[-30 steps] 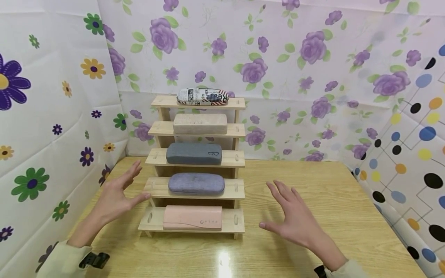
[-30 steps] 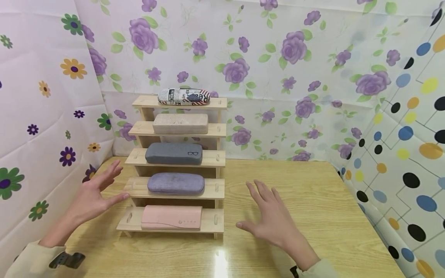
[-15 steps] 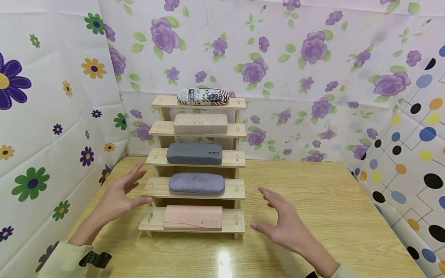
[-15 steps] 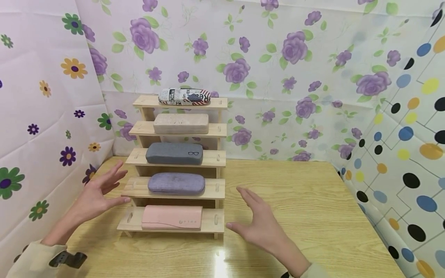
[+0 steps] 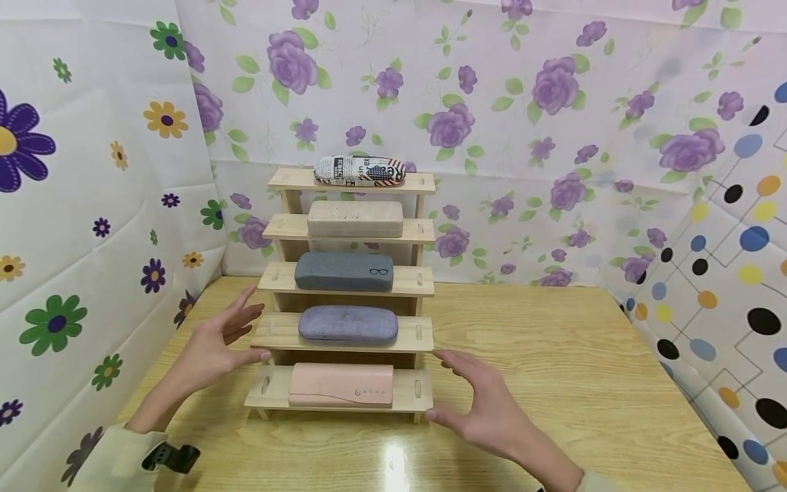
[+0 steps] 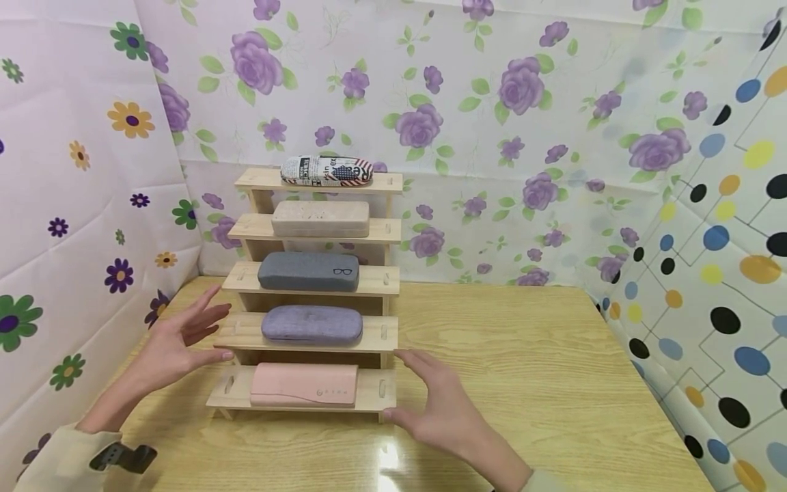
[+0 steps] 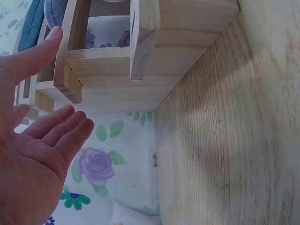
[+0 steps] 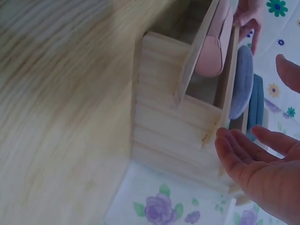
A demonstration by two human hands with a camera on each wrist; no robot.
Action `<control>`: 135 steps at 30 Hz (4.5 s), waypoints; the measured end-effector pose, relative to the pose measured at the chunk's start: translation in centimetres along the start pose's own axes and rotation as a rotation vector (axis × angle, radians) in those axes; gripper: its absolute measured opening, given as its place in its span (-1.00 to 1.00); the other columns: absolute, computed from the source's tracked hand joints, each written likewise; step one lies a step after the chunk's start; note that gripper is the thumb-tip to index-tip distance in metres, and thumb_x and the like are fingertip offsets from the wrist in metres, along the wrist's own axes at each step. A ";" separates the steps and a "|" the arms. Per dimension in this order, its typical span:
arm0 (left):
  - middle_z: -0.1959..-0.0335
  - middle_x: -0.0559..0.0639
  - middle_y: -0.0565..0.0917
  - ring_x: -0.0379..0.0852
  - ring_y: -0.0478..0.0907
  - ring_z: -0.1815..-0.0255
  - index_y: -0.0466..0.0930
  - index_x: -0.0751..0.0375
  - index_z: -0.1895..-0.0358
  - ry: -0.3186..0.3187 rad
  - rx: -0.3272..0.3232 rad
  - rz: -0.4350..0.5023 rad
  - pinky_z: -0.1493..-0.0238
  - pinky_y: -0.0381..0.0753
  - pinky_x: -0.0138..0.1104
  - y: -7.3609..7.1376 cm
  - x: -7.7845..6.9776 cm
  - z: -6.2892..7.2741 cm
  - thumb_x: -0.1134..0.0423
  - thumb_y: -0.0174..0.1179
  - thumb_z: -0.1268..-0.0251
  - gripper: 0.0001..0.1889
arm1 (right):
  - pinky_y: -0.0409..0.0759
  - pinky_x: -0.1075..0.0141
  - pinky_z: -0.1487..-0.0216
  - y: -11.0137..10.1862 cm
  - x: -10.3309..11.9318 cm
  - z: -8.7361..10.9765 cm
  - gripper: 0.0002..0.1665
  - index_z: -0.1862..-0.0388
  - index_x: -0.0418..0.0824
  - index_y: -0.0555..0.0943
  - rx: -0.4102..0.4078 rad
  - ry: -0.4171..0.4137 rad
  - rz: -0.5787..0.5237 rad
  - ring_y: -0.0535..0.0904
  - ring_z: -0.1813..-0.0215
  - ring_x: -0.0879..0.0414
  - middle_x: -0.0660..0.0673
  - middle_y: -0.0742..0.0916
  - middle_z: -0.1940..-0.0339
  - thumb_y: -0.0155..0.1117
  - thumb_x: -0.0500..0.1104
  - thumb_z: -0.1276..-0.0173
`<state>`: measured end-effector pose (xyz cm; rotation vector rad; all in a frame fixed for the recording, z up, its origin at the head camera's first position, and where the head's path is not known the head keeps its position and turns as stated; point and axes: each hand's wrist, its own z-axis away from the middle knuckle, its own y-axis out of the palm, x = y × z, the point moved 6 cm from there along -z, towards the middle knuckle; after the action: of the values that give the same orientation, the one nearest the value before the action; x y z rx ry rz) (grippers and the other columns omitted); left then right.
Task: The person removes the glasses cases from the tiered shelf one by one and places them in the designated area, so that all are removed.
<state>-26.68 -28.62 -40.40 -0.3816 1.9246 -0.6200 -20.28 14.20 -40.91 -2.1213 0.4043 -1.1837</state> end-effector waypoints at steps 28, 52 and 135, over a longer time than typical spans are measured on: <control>-0.43 0.38 0.50 0.36 0.49 -0.38 -0.01 -0.20 -0.75 0.013 0.023 0.061 -0.26 0.54 -0.51 0.1 0.5 -0.4 0.39 0.64 -0.09 0.24 | 0.61 -0.03 -0.38 4.7 0.1 -2.1 -0.07 -0.43 -0.22 0.57 0.094 -0.047 -0.074 0.64 -0.26 0.00 -0.14 0.70 -0.31 0.76 -0.10 -0.06; -0.44 0.42 0.47 0.38 0.48 -0.36 0.03 -0.13 -0.74 0.028 0.029 0.105 -0.27 0.58 -0.40 0.0 0.4 -0.5 0.42 0.59 -0.15 0.17 | 0.58 0.02 -0.42 7.3 0.3 -3.9 -0.10 -0.39 -0.30 0.58 0.125 -0.034 -0.019 0.62 -0.30 -0.03 -0.14 0.72 -0.28 0.76 -0.15 -0.07; -0.42 0.45 0.47 0.31 0.41 -0.42 0.06 -0.02 -0.74 0.032 0.046 0.216 -0.28 0.60 -0.33 -0.2 1.1 -0.8 0.48 0.53 -0.20 0.10 | 0.59 -0.01 -0.40 8.0 0.1 -4.9 -0.08 -0.31 -0.32 0.66 0.165 0.103 -0.054 0.63 -0.29 -0.11 -0.19 0.74 -0.24 0.84 -0.19 0.08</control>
<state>-27.91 -29.16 -40.87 -0.1324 1.9462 -0.5290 -23.92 6.35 -44.53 -1.9460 0.2856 -1.3151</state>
